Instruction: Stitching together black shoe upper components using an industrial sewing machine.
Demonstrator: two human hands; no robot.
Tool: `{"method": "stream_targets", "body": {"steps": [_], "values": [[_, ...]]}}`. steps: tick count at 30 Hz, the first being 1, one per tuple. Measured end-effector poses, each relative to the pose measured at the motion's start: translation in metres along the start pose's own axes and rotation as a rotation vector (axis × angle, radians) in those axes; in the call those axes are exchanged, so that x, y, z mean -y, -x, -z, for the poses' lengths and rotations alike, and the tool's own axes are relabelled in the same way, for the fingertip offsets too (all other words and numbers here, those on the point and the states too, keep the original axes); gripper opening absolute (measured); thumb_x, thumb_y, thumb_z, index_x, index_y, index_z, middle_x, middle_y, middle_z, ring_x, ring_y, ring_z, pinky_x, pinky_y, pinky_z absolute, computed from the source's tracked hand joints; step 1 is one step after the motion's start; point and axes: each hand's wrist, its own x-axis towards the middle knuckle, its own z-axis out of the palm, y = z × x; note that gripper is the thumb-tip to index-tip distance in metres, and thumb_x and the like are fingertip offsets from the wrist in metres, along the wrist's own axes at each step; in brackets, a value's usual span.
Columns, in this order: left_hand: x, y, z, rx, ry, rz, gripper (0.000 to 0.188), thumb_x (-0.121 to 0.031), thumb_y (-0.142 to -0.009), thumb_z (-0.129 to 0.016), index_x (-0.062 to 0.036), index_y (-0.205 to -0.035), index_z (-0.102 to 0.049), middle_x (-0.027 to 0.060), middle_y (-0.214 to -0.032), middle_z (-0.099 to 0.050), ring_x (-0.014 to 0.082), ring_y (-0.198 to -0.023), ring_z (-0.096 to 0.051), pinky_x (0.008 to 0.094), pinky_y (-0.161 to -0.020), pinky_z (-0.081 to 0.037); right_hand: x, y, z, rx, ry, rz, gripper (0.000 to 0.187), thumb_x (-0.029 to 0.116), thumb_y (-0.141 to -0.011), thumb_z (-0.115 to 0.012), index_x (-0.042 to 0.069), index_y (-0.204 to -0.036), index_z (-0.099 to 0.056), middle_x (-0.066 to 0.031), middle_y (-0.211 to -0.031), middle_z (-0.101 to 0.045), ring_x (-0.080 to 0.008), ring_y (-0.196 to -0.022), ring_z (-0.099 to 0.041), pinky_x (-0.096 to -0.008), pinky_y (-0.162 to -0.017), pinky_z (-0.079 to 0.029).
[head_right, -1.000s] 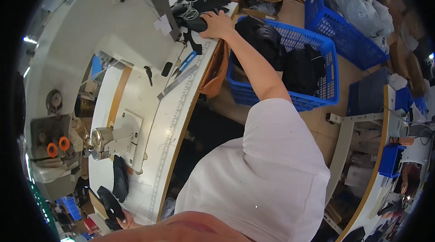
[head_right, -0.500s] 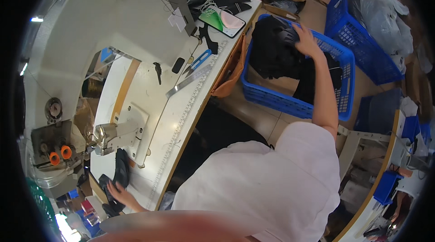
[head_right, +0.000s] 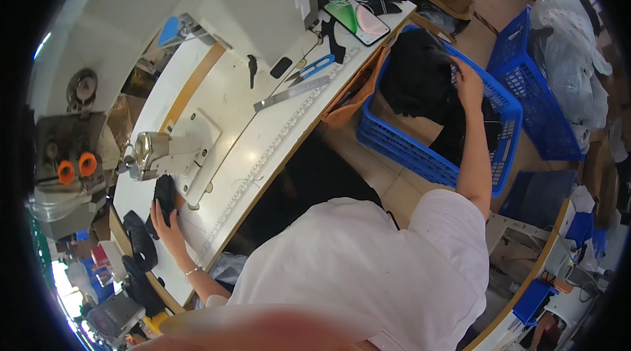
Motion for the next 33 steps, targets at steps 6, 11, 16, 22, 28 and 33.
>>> {"method": "stream_targets", "body": {"steps": [6, 11, 16, 22, 28, 33], "values": [[-0.015, 0.005, 0.015, -0.075, 0.041, 0.153, 0.051, -0.014, -0.094, -0.074, -0.0081, -0.143, -0.061, 0.0144, -0.146, -0.059, 0.0339, -0.135, -0.054, 0.0429, -0.114, -0.041, 0.124, -0.007, 0.082, -0.355, 0.051, 0.070, 0.039, 0.004, -0.092, -0.066, 0.020, -0.127, -0.074, -0.0116, -0.118, -0.074, -0.0304, -0.107, -0.071, -0.0374, -0.094, -0.054], [-0.019, -0.001, 0.025, -0.071, 0.197, 0.160, 0.045, -0.017, -0.087, -0.082, -0.0072, -0.130, -0.072, 0.0140, -0.139, -0.063, 0.0317, -0.128, -0.058, 0.0399, -0.110, -0.045, 0.305, -0.002, 0.103, -0.140, 0.010, 0.726, 0.049, -0.003, -0.078, -0.070, 0.017, -0.122, -0.077, -0.0093, -0.120, -0.069, -0.0307, -0.111, -0.067, -0.0391, -0.098, -0.053], [-0.030, -0.017, 0.015, -0.089, 0.123, 0.085, 0.050, -0.004, -0.080, -0.079, -0.0077, -0.130, -0.070, 0.0146, -0.125, -0.063, 0.0350, -0.117, -0.059, 0.0409, -0.101, -0.049, 0.466, 0.010, 0.045, 0.001, -0.399, 1.412, 0.034, 0.012, -0.079, -0.071, 0.015, -0.111, -0.080, -0.0122, -0.127, -0.072, -0.0348, -0.118, -0.068, -0.0455, -0.101, -0.057], [-0.039, -0.007, 0.010, -0.171, 0.075, 0.034, 0.048, 0.000, -0.081, -0.076, -0.0099, -0.128, -0.071, 0.0123, -0.114, -0.061, 0.0312, -0.106, -0.057, 0.0404, -0.096, -0.047, 0.560, 0.006, -0.051, -0.360, -0.562, 1.461, 0.037, 0.014, -0.077, -0.070, 0.020, -0.112, -0.080, -0.0049, -0.121, -0.074, -0.0279, -0.113, -0.070, -0.0379, -0.093, -0.059], [-0.044, -0.020, 0.040, -0.298, 0.410, 0.013, 0.046, 0.009, -0.088, -0.066, -0.0093, -0.129, -0.070, 0.0111, -0.097, -0.066, 0.0283, -0.094, -0.062, 0.0353, -0.088, -0.049, 0.561, 0.023, -0.080, -0.340, -0.522, 1.404, 0.039, 0.017, -0.085, -0.068, 0.025, -0.120, -0.079, -0.0030, -0.128, -0.070, -0.0246, -0.123, -0.064, -0.0406, -0.105, -0.052], [-0.112, -0.041, 0.057, -0.421, 0.518, -0.140, 0.052, 0.004, -0.092, -0.067, -0.0046, -0.141, -0.056, 0.0169, -0.108, -0.062, 0.0320, -0.094, -0.062, 0.0377, -0.084, -0.052, 0.571, 0.022, -0.073, -0.299, -0.533, 1.478, 0.039, 0.016, -0.083, -0.067, 0.020, -0.120, -0.078, -0.0044, -0.128, -0.070, -0.0271, -0.118, -0.066, -0.0413, -0.099, -0.055]]}}
